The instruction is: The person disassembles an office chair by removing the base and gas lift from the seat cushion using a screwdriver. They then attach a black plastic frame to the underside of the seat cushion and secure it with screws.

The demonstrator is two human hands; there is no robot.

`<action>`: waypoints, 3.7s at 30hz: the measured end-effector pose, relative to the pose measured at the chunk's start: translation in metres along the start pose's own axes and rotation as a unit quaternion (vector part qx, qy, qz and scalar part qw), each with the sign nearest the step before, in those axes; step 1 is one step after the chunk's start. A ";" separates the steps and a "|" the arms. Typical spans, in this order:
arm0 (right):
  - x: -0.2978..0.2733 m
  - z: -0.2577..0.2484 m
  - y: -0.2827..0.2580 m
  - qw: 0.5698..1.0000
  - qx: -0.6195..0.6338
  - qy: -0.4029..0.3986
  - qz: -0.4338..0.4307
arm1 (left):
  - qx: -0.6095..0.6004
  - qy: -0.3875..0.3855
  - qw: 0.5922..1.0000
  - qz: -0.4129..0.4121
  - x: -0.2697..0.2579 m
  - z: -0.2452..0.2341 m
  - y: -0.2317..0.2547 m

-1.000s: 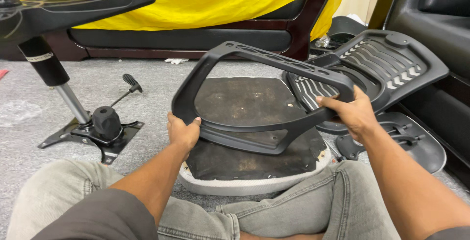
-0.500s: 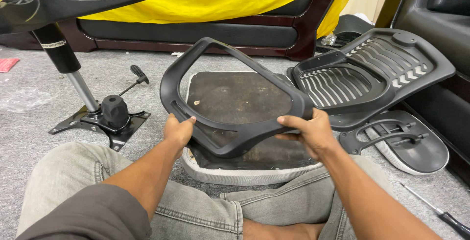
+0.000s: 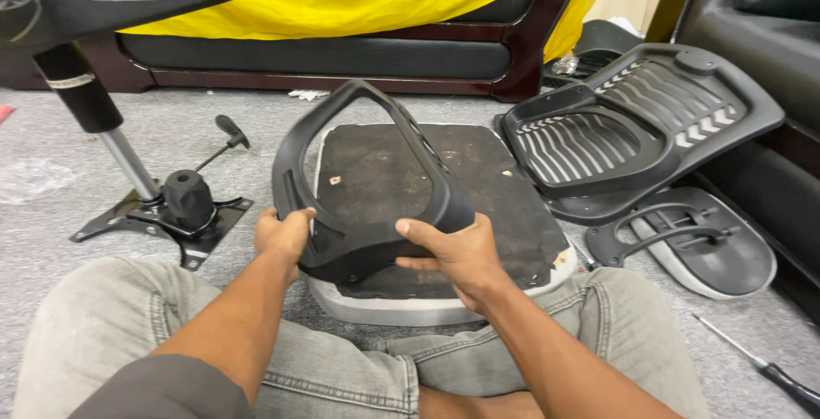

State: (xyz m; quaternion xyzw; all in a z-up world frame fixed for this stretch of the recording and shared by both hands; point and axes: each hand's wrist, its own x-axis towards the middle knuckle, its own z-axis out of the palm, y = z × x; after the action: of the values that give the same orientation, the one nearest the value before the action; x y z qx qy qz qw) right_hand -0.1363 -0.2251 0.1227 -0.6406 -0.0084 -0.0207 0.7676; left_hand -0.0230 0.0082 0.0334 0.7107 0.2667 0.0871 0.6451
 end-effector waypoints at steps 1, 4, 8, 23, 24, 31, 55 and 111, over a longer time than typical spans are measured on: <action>0.003 0.009 -0.001 1.000 -0.002 -0.001 0.002 | 0.018 -0.001 1.000 -0.001 0.000 -0.002 -0.001; 0.005 0.032 -0.003 0.999 -0.019 -0.032 -0.009 | 0.059 -0.003 0.998 -0.001 0.001 -0.010 -0.002; 0.008 0.051 -0.004 0.992 -0.060 -0.105 -0.038 | 0.232 0.012 0.973 0.004 -0.003 -0.015 0.002; 0.021 0.095 0.033 0.979 -0.103 -0.133 -0.115 | -0.102 -0.016 0.991 -0.090 0.003 -0.030 0.018; 0.016 0.098 0.042 0.977 -0.096 -0.151 -0.117 | -0.073 -0.019 0.994 -0.085 0.005 -0.032 0.018; 0.001 0.107 0.069 0.945 -0.233 -0.179 -0.142 | -0.046 -0.137 0.987 0.070 0.004 -0.040 0.034; 0.063 -0.047 0.087 0.906 -0.421 -0.027 -0.041 | 0.068 -0.289 0.947 0.127 -0.028 -0.013 0.056; -0.029 -0.329 -0.009 0.847 -0.447 0.288 0.003 | 0.217 -0.399 0.834 0.314 -0.138 0.280 0.034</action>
State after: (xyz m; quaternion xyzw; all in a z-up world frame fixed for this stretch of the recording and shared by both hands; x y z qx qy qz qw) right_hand -0.1705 -0.5497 0.0715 -0.8798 0.2247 -0.2037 0.3660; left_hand 0.0012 -0.3040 0.0535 0.8512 -0.2392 -0.0658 0.4625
